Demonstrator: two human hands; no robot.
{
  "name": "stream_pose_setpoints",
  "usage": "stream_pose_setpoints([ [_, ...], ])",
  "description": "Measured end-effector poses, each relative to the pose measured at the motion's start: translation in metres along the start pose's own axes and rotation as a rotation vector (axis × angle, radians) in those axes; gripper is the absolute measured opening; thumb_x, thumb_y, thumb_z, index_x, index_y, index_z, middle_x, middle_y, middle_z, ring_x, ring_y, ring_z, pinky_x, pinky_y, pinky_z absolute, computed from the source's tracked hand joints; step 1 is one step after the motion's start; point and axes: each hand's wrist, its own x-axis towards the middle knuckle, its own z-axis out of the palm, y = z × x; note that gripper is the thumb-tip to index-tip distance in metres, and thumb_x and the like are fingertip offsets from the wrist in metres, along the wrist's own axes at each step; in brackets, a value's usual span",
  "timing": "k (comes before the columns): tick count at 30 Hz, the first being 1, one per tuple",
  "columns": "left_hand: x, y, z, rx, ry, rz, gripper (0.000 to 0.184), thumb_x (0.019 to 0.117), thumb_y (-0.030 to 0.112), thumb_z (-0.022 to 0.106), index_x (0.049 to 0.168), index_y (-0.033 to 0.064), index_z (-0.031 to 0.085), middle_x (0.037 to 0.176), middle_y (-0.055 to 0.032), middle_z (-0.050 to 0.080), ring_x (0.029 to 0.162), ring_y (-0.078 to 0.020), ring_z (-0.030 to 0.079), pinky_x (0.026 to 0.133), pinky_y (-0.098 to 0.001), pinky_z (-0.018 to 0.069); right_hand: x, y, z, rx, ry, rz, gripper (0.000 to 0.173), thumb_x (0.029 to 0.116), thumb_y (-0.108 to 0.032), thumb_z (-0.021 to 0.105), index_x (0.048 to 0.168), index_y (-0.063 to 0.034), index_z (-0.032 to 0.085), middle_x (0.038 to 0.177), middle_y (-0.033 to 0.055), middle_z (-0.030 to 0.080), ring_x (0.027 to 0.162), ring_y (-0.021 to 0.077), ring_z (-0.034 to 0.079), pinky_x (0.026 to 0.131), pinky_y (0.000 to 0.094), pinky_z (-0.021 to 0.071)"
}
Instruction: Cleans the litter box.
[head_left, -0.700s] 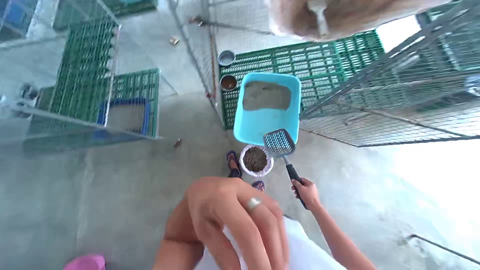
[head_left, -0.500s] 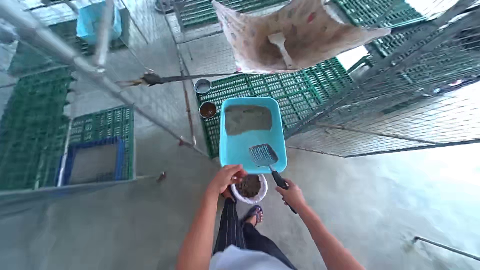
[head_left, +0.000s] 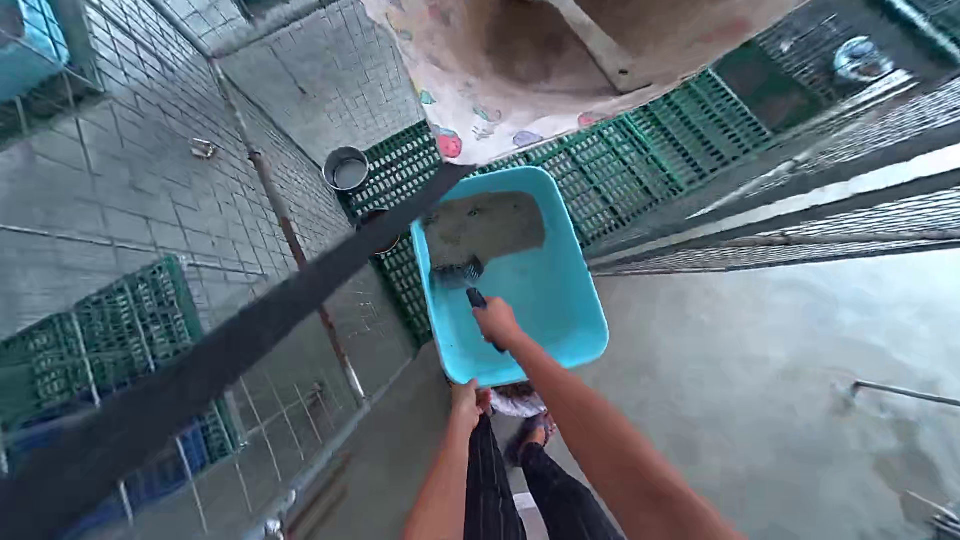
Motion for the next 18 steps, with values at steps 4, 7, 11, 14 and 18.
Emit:
stream_pose_setpoints([
  [4,-0.004,0.013,-0.008,0.065,-0.002,-0.021,0.035,0.1111,0.02,0.045,0.136,-0.0037,0.044,0.089,-0.0159,0.065,0.064,-0.0154,0.062,0.06,-0.0283,0.0542,0.072,-0.032,-0.002,0.121,0.121,-0.061,0.036,0.1036,-0.024,0.056,0.132,-0.0017,0.061,0.11,0.0197,0.066,0.088,0.0283,0.068,0.08,0.0468,0.0563],
  [7,-0.006,0.028,-0.014,0.078,-0.015,-0.011,0.038,0.1118,0.021,0.044,0.141,-0.0036,0.041,0.098,-0.0187,0.065,0.071,-0.0163,0.064,0.064,-0.0282,0.0538,0.088,0.014,-0.004,0.039,0.234,-0.181,0.044,0.1013,-0.027,0.061,0.138,-0.0042,0.061,0.119,0.0229,0.069,0.105,0.0366,0.069,0.093,0.0551,0.0532],
  [11,-0.007,0.024,-0.024,0.015,-0.077,0.018,0.035,0.1108,0.022,0.047,0.135,-0.0024,0.042,0.091,-0.014,0.066,0.07,-0.0131,0.066,0.064,-0.0253,0.0551,0.053,0.082,-0.022,-0.008,0.31,-0.303,0.048,0.0993,-0.027,0.066,0.142,-0.005,0.06,0.117,0.0247,0.071,0.106,0.0388,0.069,0.096,0.0568,0.0514],
  [14,-0.013,0.017,-0.032,-0.023,-0.157,0.032,0.041,0.1119,0.029,0.043,0.139,-0.0017,0.042,0.105,-0.016,0.069,0.08,-0.0148,0.068,0.071,-0.0273,0.055,0.017,0.12,-0.042,0.011,0.425,-0.388,0.048,0.097,-0.024,0.07,0.139,-0.0023,0.063,0.111,0.026,0.073,0.098,0.0396,0.071,0.091,0.0571,0.0539],
  [18,-0.027,0.001,-0.036,-0.052,-0.179,0.065,0.041,0.1125,0.026,0.04,0.145,0.001,0.038,0.114,-0.017,0.066,0.087,-0.0166,0.067,0.075,-0.0287,0.0541,-0.011,0.128,-0.064,-0.033,0.448,-0.438,0.049,0.0985,-0.023,0.068,0.141,0.0001,0.061,0.112,0.0277,0.072,0.099,0.0419,0.071,0.093,0.0581,0.0529],
])
